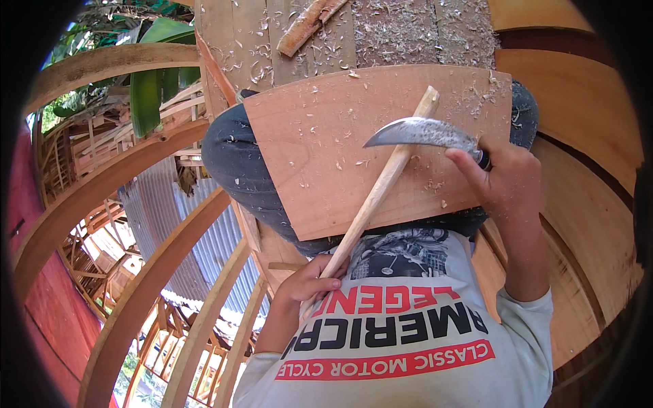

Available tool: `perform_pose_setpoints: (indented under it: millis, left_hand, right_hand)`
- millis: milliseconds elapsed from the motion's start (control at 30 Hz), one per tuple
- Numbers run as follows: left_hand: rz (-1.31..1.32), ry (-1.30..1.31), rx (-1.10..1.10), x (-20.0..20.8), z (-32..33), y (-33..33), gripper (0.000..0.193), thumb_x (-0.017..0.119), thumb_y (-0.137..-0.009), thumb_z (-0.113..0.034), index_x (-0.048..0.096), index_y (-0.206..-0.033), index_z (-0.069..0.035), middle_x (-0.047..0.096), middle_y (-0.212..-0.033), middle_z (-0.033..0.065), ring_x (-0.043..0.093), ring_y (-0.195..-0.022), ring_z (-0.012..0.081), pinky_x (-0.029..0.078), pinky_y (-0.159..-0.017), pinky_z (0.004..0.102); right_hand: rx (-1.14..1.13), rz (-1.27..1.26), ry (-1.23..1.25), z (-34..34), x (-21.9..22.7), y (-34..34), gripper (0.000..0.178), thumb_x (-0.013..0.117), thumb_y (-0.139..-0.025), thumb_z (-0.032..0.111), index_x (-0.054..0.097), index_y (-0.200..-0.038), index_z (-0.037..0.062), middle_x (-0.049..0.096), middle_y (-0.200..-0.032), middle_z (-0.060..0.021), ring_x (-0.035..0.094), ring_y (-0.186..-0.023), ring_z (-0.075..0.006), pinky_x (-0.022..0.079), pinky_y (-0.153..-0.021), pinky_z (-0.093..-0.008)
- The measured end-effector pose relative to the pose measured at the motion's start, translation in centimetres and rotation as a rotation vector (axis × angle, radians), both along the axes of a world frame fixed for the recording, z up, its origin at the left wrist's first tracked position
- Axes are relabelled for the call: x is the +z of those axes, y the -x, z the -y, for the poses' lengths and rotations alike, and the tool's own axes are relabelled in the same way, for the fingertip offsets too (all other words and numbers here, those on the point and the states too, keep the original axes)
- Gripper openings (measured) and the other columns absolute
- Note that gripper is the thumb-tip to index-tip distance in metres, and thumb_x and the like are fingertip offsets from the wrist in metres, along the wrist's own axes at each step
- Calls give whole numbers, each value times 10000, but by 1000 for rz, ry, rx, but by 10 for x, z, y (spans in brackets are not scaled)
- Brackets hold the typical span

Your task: The person sits cross-legged and uses a curved knife to shave and shape a long, thin piece of light-colored wood. They hold the wood against a flat board on their lap and repeatedly scrape the surface to remove shavings, refining the wood's shape.

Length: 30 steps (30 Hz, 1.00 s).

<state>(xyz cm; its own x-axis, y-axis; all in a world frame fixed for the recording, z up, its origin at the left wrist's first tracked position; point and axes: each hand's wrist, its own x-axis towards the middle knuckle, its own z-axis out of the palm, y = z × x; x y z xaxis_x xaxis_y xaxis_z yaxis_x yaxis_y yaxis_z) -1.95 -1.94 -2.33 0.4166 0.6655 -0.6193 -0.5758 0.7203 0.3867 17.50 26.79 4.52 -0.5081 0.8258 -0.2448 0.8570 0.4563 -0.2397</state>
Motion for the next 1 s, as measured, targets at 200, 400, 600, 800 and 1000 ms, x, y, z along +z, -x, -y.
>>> perform_pose_setpoints:
  millis: [200,400,600,800,1000]
  left_hand:
    - [108,184,69,15,-14,1,470,724,-704,-393,414,-807,-56,390,-665,-46,381,-448,9,297,-382,153]
    - [376,219,11,-5,-9,10,467,721,-708,-386,393,-782,-61,379,-606,-46,363,-416,14,278,-370,147]
    - [531,266,45,-13,-9,7,460,725,-703,-373,382,-753,-70,363,-535,-55,360,-389,10,270,-354,143]
    - [593,333,52,-11,-13,9,445,731,-695,-350,380,-721,-77,360,-510,-60,359,-377,4,277,-341,138]
    - [601,303,26,-18,-13,10,438,734,-694,-330,378,-717,-75,366,-515,-59,364,-381,3,280,-341,138]
  right_hand:
    - [-12,-43,-83,-4,-15,2,602,610,-753,618,636,-605,35,546,-495,-136,584,-469,-305,453,-435,-359]
    - [136,-103,-111,17,-21,16,613,597,-747,640,640,-608,45,553,-505,-135,587,-474,-301,439,-414,-359]
    - [53,-106,-72,4,-24,15,599,610,-741,631,645,-613,47,558,-509,-140,587,-471,-310,448,-425,-380]
    - [9,34,-87,-10,-26,11,527,624,-780,550,653,-730,26,579,-592,-168,608,-565,-323,462,-511,-377]
    - [-40,-67,33,-2,-15,16,485,660,-771,506,648,-723,23,592,-601,-155,608,-561,-314,462,-507,-366]
